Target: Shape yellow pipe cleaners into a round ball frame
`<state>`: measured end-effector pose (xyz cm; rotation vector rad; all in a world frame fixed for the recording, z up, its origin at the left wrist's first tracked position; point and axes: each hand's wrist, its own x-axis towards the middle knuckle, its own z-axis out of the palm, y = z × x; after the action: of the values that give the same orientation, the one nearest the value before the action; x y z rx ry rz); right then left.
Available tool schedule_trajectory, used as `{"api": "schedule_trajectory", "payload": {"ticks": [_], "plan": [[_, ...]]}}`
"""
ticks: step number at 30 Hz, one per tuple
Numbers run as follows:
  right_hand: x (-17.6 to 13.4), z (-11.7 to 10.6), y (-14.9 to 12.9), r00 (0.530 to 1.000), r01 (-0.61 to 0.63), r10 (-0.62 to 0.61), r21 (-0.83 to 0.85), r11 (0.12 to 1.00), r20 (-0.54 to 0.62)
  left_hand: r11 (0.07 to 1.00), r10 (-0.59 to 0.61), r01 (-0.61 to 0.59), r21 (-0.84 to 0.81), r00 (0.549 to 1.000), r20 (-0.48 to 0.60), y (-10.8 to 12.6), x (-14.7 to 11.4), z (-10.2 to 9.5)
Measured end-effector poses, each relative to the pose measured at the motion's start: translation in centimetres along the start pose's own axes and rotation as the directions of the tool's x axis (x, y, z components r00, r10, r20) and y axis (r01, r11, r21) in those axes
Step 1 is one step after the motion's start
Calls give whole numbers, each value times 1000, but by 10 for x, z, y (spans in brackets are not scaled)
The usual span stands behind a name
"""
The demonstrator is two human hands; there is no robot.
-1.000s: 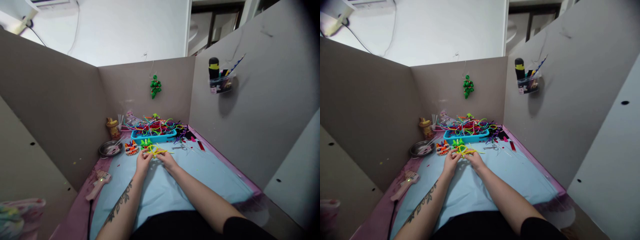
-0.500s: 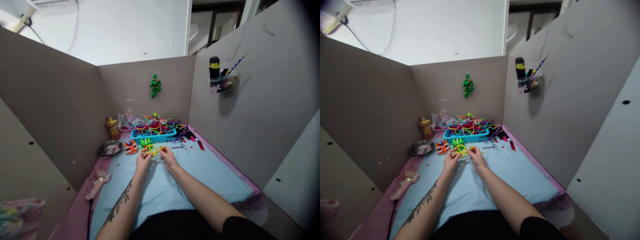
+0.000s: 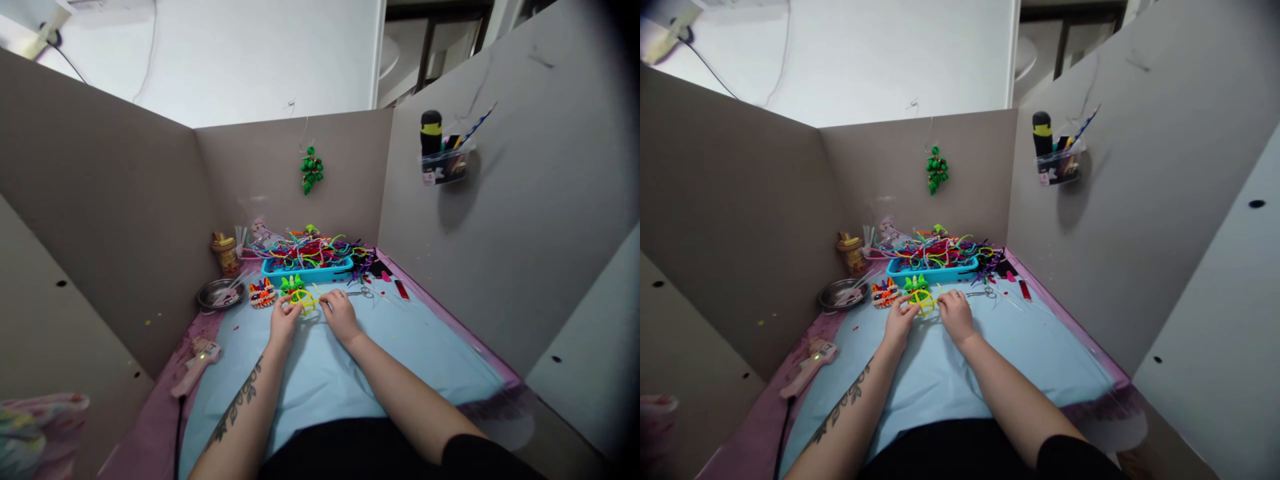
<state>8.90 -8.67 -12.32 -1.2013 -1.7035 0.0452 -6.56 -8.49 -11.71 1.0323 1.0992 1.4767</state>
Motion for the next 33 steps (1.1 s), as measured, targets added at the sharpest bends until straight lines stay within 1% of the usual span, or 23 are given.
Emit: {"api": "schedule_trajectory", "payload": {"ticks": [3, 7, 11, 17, 23, 28, 33], "plan": [[0, 3, 1, 999, -50, 50, 136, 989, 6, 1000, 23, -23, 8, 1000, 13, -2, 0, 1], [0, 3, -4, 987, -155, 157, 341, 927, 23, 999, 43, -44, 10, 998, 43, -4, 0, 2], [0, 3, -8, 979, -198, 200, 429, 881, 40, 999, 47, -48, 17, 996, 73, -6, -1, 3], [0, 5, -4, 978, -204, 205, 420, 884, 43, 999, 22, -25, 23, 994, 111, -6, -2, 3], [2, 12, 4, 977, -214, 200, 323, 922, 77, 1000, -15, 15, -5, 996, 83, 0, -4, 4], [-1, 19, 6, 970, -238, 210, 280, 930, 125, 999, -38, 39, -11, 997, 60, 4, -5, 4], [-4, 21, 3, 954, -271, 214, 302, 914, 209, 997, -64, 68, -45, 995, 73, 4, -4, 3]]}}
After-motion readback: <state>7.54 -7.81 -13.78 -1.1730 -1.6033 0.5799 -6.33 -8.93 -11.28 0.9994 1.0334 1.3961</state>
